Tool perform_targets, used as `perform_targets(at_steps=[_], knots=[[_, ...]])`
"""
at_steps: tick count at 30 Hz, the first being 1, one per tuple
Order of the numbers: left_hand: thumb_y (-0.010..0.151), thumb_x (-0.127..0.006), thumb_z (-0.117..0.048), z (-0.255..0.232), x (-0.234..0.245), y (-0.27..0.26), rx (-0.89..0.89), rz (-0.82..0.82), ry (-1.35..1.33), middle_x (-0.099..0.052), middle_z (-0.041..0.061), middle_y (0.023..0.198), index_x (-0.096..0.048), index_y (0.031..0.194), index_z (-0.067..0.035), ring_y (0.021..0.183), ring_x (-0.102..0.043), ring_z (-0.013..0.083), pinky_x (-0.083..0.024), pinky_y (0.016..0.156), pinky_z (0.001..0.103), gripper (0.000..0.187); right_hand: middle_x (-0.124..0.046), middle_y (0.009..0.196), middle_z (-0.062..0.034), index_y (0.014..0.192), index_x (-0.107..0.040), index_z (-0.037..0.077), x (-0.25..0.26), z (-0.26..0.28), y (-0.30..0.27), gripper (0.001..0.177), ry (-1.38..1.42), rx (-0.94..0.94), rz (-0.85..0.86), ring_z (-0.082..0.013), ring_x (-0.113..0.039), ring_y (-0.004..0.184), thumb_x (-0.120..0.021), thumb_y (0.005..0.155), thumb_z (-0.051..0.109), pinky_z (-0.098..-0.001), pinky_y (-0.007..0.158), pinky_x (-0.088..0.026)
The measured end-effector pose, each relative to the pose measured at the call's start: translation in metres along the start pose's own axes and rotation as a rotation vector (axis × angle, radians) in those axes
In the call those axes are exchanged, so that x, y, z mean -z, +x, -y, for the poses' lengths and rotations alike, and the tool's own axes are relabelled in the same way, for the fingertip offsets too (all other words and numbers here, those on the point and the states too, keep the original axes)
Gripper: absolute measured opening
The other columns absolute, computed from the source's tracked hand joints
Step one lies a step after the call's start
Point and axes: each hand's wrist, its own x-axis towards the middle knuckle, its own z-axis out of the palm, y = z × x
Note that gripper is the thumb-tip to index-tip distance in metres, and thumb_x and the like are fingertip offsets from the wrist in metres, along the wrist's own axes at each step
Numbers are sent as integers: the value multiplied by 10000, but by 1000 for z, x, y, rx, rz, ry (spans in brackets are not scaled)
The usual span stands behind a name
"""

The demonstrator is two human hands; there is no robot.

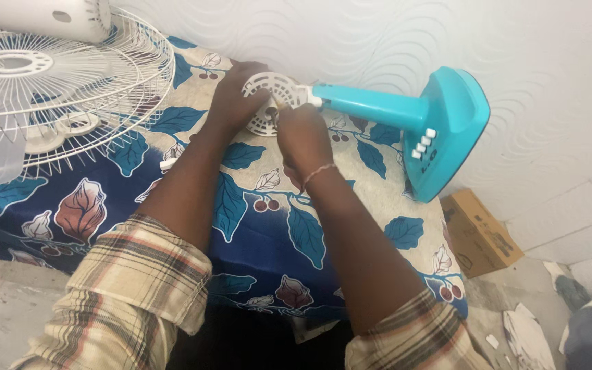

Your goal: The person assembles an electric fan by attaching the motor housing to the fan stand and securing it with a screwdriver. They then attach the fan cage and a white plastic component to the assembly.

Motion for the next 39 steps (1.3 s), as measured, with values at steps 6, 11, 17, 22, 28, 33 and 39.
perform_targets(at_steps=[6,11,17,22,28,33,39], knots=[[831,-674,-181,-2,2,1,-26,16,4,-688,161,1265,-726,1183,-17,1227,-634,311,-501,1056,398,392,-594,823,-279,1061,-630,37,11,-3,-7,180,408,-100,91,-477,-569,757,-584,960,178,-541,630,-460],[831,-695,-200,-1,1,3,-9,23,3,-666,176,1282,-723,1178,-11,1204,-641,312,-507,1030,399,396,-667,808,-221,1033,-520,-53,39,19,-29,319,261,-224,-70,-390,-715,753,-621,936,234,-458,662,-565],[840,-691,-197,-2,4,1,-7,17,-6,-672,176,1283,-724,1185,-10,1207,-649,313,-512,1036,401,394,-722,896,-199,1019,-635,46,59,36,-28,214,-115,-105,-7,-376,-724,837,-535,1017,235,-478,708,-572],[833,-679,-192,0,1,3,21,29,32,-688,155,1278,-727,1182,-20,1202,-650,306,-509,1031,398,392,-722,926,-248,981,-633,7,53,48,-26,370,173,-383,102,-426,-701,896,-527,1063,352,-524,808,-542],[830,-697,-197,5,1,4,0,38,31,-691,137,1269,-722,1211,-28,1198,-646,299,-500,1035,392,417,-683,911,-316,1109,-487,-79,48,44,-36,421,465,-302,-46,-480,-683,892,-673,832,178,-517,801,-544],[819,-712,-208,8,3,3,35,42,-3,-681,131,1276,-733,1169,-37,1192,-655,281,-511,1025,385,390,-725,899,-232,1125,-616,32,59,40,-50,238,336,-160,-201,-409,-713,818,-624,949,192,-503,726,-549],[830,-724,-221,5,4,4,34,32,24,-669,137,1283,-732,1178,-40,1185,-641,284,-492,1018,395,392,-724,727,-188,1090,-722,115,59,41,-51,302,177,-299,-122,-371,-713,677,-554,1007,351,-480,643,-542]])
